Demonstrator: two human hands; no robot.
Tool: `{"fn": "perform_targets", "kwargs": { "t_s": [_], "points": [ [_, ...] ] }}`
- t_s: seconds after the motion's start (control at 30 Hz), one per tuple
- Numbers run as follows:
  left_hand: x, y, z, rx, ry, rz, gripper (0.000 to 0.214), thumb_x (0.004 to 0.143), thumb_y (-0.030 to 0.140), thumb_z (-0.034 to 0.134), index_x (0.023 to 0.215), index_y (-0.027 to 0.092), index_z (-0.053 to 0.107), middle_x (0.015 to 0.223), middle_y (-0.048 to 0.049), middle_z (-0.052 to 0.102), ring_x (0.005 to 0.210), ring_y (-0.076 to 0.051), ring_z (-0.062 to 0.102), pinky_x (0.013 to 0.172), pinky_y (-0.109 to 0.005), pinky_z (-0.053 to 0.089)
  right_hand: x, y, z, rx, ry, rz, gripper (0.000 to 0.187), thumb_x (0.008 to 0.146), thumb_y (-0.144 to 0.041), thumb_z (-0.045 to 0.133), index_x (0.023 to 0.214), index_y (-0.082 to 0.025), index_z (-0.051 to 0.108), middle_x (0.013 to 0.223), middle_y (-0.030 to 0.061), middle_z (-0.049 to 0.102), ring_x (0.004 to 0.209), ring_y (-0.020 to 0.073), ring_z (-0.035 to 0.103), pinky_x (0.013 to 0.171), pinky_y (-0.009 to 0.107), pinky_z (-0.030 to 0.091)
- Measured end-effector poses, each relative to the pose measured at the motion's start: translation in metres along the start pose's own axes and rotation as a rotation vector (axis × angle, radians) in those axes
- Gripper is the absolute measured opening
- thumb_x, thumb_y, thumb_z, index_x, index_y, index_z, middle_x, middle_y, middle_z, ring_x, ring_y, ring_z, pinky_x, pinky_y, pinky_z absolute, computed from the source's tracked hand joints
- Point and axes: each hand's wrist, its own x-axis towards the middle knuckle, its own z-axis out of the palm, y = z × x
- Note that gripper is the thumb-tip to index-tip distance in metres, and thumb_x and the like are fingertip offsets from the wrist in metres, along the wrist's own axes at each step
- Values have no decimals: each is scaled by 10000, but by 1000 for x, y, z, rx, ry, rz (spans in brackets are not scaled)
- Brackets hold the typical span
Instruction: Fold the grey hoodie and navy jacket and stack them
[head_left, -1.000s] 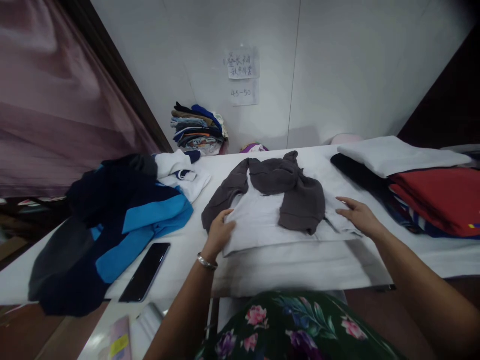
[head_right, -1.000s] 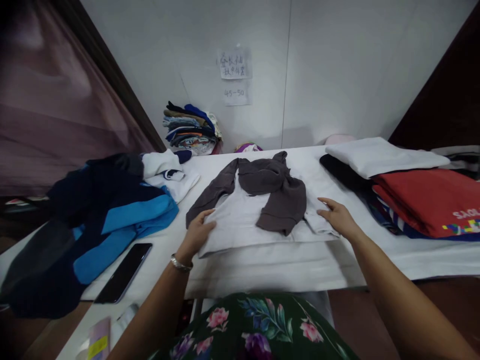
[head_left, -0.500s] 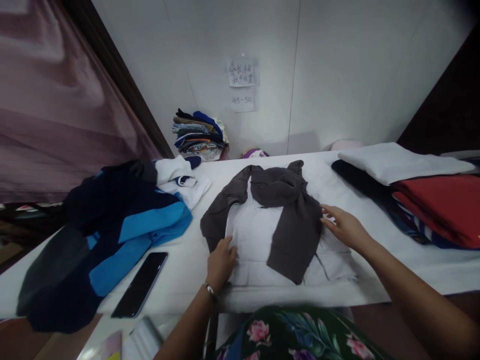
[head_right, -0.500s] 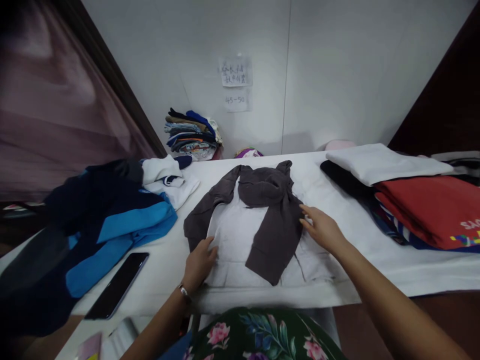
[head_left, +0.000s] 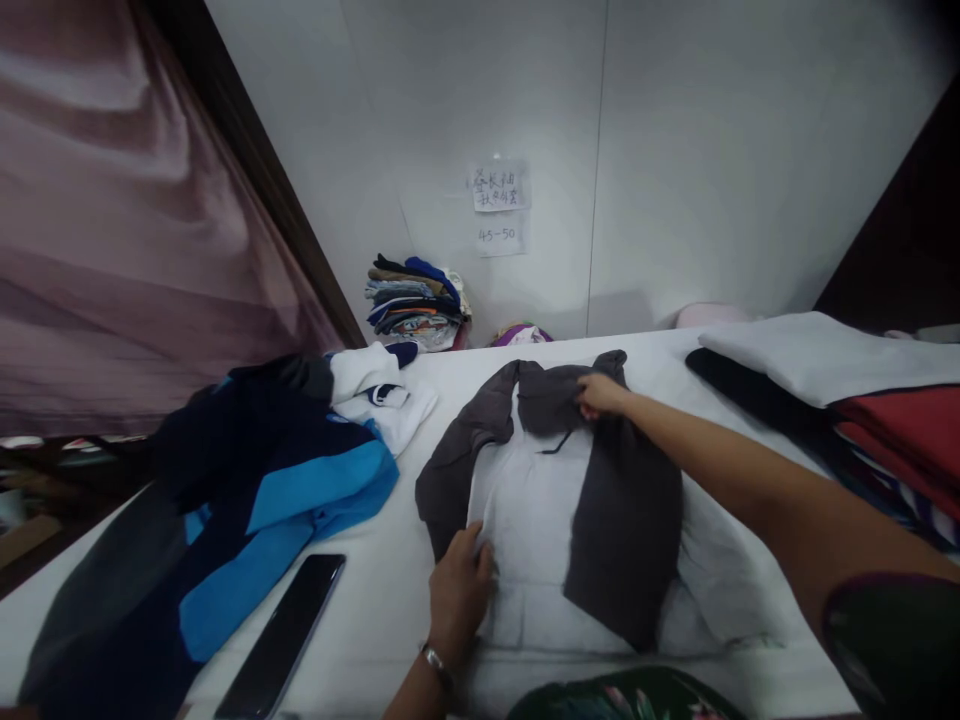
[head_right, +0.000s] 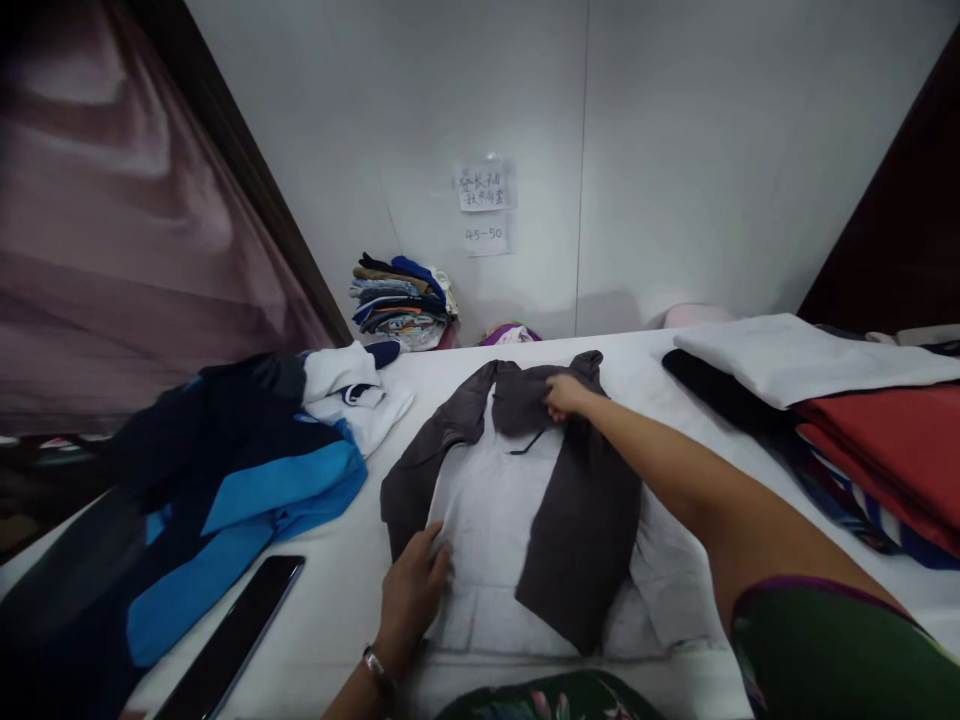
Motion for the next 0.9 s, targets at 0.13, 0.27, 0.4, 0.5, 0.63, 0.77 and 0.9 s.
{"fn": "perform_targets", "kwargs": {
  "t_s": [0.13, 0.27, 0.4, 0.5, 0.63, 0.77, 0.9],
  "points": [
    [0, -2, 1, -25, 12, -1, 355, 890, 250, 463, 1225, 207, 570, 1198, -48, 638, 1062, -185, 614, 884, -286, 457, 44, -34, -64, 213, 283, -133, 559, 988, -423, 281, 1490, -250, 106, 1431, 127, 454, 1242, 166, 492, 830, 295, 528],
    [1, -2, 1, -52, 23, -1, 335, 890, 256, 468, 1200, 217, 589, 1194, -41, 644, 1045, -184, 622, 872, -288, 465, 40, -41, -78, 544, 305, -414, 684, 866, -480, 536, 1465, -296, 264, 1438, 102, 452, 1268, 244, 473, 901, 415, 512],
    [3, 0, -1, -78, 24, 24, 337, 896, 254, 460, 1204, 200, 585, 1184, -51, 647, 1039, -190, 618, 879, -302, 464, -14, -2, -36, 188, 77, -330, 479, 828, -356, 586, 1271, -175, 569, 1248, 110, 624, 1135, 257, 577, 984, 443, 455],
    [3, 2, -2, -77, 12, 16, 343, 896, 261, 459, 1209, 192, 580, 1199, -60, 640, 1067, -204, 607, 900, -317, 458, -62, 49, -10, -200, 55, -254, 474, 828, -344, 589, 1273, -181, 575, 1316, 107, 576, 1201, 265, 531, 1034, 406, 407],
    [4, 3, -2, -68, 13, 26, 340, 896, 270, 453, 1204, 203, 581, 1200, -55, 639, 1070, -204, 606, 898, -315, 459, -109, 107, 1, -427, 129, -75, 623, 836, -490, 546, 1344, -133, 498, 1318, 171, 545, 1215, 313, 502, 979, 414, 428],
    [5, 4, -4, -33, 21, 36, 347, 896, 265, 447, 1202, 182, 585, 1195, -70, 640, 1065, -210, 608, 898, -320, 461, -125, 131, 4, -320, 179, 42, 524, 783, -364, 607, 1275, -192, 562, 1129, 112, 652, 1069, 280, 589, 879, 373, 471],
    [4, 5, -5, -4, 37, 51, 350, 898, 276, 452, 1205, 185, 592, 1185, -74, 646, 1070, -211, 609, 899, -319, 469, -120, 144, -24, 318, 259, 170, 380, 728, -243, 612, 1101, -177, 642, 830, 40, 688, 763, 203, 643, 711, 319, 512]
  ]
}}
